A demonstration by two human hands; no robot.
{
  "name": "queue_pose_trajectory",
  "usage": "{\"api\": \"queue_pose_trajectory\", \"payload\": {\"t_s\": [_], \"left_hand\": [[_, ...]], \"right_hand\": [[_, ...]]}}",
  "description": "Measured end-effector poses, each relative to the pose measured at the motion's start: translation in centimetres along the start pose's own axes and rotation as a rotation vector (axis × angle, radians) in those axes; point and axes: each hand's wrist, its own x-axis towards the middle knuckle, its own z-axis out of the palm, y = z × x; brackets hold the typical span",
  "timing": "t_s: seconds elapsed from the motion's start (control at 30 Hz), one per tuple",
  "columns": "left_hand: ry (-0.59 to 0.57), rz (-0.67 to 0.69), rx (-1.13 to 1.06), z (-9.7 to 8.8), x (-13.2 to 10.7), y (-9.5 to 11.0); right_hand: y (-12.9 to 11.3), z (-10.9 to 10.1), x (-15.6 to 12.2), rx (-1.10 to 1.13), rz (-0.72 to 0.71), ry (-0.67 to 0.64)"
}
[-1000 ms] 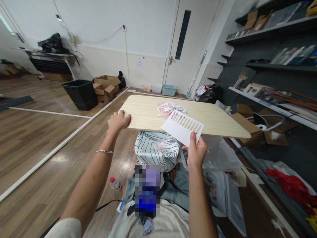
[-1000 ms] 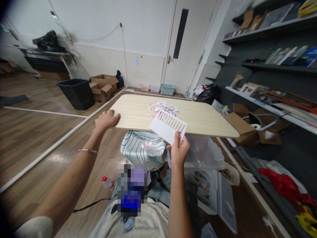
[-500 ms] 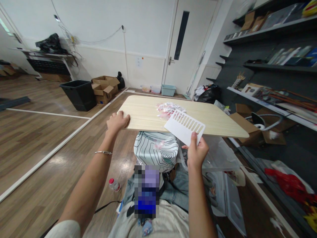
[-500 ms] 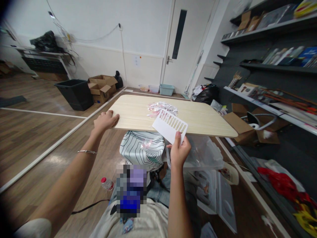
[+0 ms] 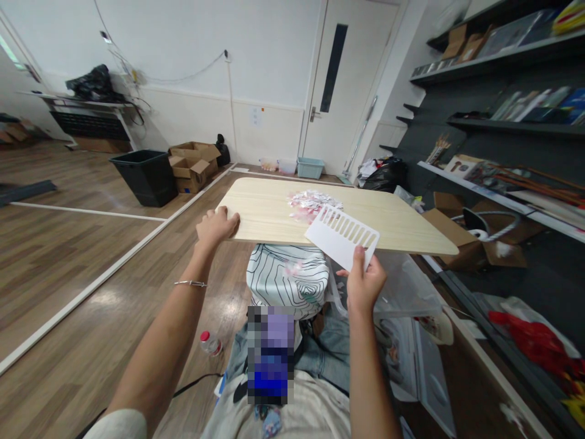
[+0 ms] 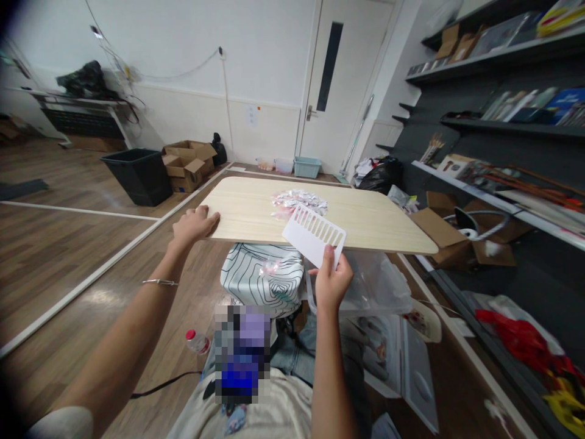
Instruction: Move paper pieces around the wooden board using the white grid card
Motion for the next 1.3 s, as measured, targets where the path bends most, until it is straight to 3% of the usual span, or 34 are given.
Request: {"api": "queue_pose_trajectory", "payload": {"t_s": [0.7,1.0,1.1,1.17,1.3], "left_hand": [[-0.017,0.009,-0.007,-0.3,-0.1,0.0],[0.058,0.034,-0.125,0.0,-0.6,-0.6],[0.174,0.091,-0.359,0.9,-2.1,-2.5],[0.290,0.100,-0.565,1.8,-4.4,-4.2],[0.503,-0.053,-0.852,4.3,-12.5,-7.2]], "right_hand": [[0.1,-0.4,0.2,0.064,0.011,-0.124],[-0.5,-1.0,0.3,0.099,-0.016,-0.164],[-0.5,-1.0,0.3,0.114,-0.023,-0.140],[-0.4,-0.8,0.3,0.114,-0.032,-0.116],[0.0,-0.5,0.3,0.087,-0.048,-0.093]]}}
